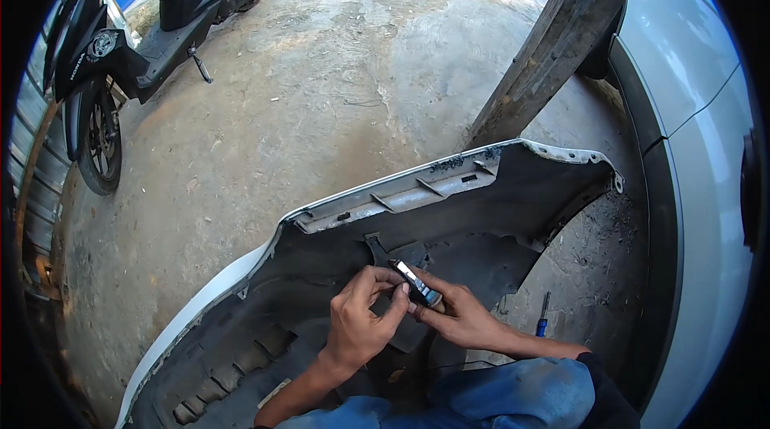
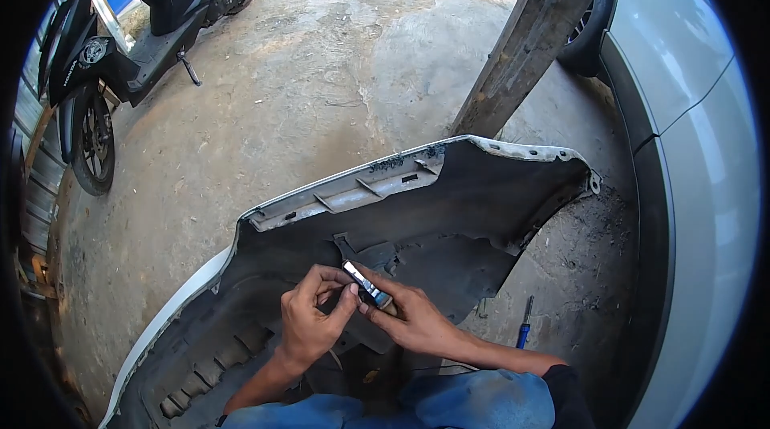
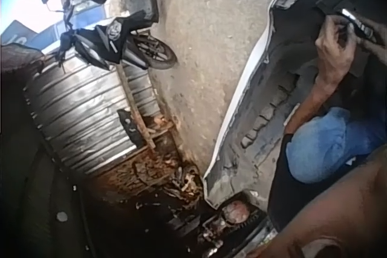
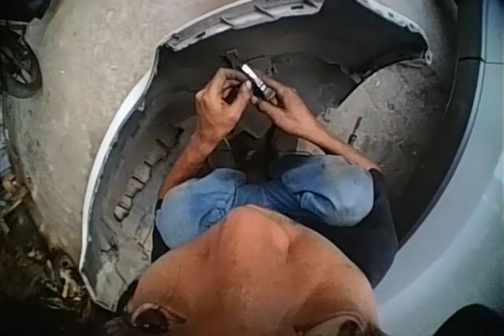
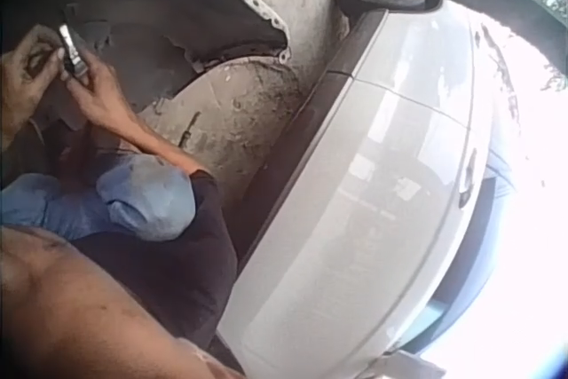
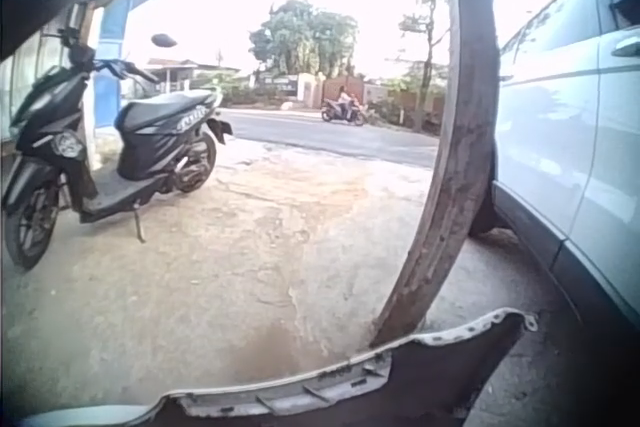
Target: Repairing a white car bumper using a soldering iron to weld plastic and pliers to adjust clips.
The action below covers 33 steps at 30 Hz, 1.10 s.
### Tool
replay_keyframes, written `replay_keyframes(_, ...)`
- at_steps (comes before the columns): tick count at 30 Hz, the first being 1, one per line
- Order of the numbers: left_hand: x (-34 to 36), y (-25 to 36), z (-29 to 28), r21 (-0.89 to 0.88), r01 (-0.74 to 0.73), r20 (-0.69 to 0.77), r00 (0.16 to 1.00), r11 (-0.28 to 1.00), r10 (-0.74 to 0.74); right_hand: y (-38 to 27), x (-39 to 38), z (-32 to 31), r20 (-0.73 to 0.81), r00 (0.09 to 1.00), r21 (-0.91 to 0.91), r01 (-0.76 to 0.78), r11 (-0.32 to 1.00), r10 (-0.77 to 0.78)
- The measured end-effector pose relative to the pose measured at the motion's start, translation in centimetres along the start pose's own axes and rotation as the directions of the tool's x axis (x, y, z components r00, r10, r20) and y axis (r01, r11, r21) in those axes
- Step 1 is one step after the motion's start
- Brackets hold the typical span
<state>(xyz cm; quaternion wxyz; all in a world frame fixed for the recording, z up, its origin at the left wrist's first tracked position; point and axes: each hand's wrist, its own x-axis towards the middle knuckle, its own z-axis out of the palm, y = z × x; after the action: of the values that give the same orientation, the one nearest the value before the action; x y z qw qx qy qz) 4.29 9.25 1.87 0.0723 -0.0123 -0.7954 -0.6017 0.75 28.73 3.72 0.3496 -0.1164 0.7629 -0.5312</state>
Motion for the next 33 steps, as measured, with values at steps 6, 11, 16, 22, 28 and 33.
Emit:
replay_keyframes(6,-0.2,-0.5,0.5,-0.034,0.023,-0.036,0.999,0.999,-0.024,1.3,0.7,0.0,-0.02,0.997,-0.059,0.069,0.996,-0.071)
replay_keyframes(11,-0.1,-0.5,0.7,-0.013,0.014,-0.05,0.999,1.0,-0.015,0.9,0.6,0.1,-0.037,0.997,-0.021,0.064,0.998,-0.064)
replay_keyframes(16,-0.8,-1.6,0.9,-0.022,0.053,-0.028,0.998,0.998,-0.054,1.3,0.9,0.3,-0.047,0.999,-0.104,0.01,0.994,-0.015)
replay_keyframes(22,-1.8,-2.2,1.7,-0.161,0.182,-0.018,0.982,0.97,-0.188,4.2,2.0,1.6,-0.143,0.977,-0.214,0.124,0.969,-0.156)
replay_keyframes(28,-1.6,-3.9,2.9,-0.046,0.283,-0.009,0.959,0.958,-0.283,9.5,2.8,3.0,-0.171,0.962,-0.454,0.116,0.883,-0.215)
replay_keyframes(33,-2.0,-7.7,3.9,0.255,0.343,0.086,0.923,0.904,-0.374,11.6,2.9,4.0,-0.195,0.959,-0.718,0.002,0.696,-0.204)
